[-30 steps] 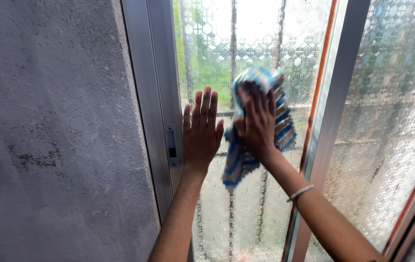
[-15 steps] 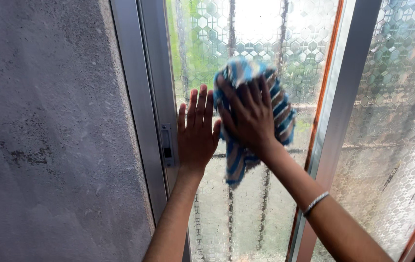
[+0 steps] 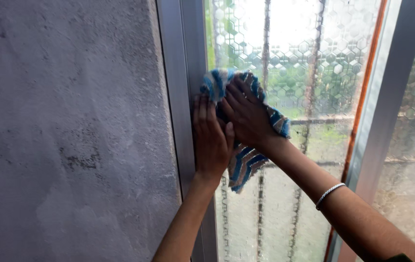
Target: The person wipes a patterned glass window using a blue cloth. They move the cloth across the surface in various directions, covering different sections of the window pane and the metal frame.
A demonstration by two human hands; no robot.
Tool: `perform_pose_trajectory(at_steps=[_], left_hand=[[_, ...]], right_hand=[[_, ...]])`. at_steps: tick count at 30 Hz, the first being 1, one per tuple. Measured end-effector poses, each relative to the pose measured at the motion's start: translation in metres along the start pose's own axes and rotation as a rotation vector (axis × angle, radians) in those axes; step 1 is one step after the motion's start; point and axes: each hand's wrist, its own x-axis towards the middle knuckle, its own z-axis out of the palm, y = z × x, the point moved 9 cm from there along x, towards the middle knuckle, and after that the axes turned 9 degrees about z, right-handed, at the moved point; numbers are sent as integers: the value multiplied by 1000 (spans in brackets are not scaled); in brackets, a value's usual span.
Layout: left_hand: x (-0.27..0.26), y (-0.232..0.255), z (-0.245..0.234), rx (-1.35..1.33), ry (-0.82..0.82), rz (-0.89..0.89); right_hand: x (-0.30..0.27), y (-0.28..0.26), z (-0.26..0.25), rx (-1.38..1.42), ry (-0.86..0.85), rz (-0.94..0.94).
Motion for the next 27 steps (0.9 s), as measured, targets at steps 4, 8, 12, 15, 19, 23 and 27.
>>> perform_pose_trajectory(at_steps=[4,8,12,15,19,23,27], left_hand=[[64,-9,6,104,29,21],[135,-21,19,125,96,48],[198,-45,33,254,92,122],[253,-60,49,335,100,87],[304,-73,57,384,71,60],[329,-81,64,384,81,56],[353,-85,73,392,79,95]], right_hand=[[60,13,-29,27,122,-10],[112,37,-47,-16,194,-17],[163,68,-45,-240,201,-32],[198,95,-50,-220,304,-45],[233,123,-50,-205,371,-26],[249,136,-56,-188,401,-93],[261,148,-69,-92,374,-120]])
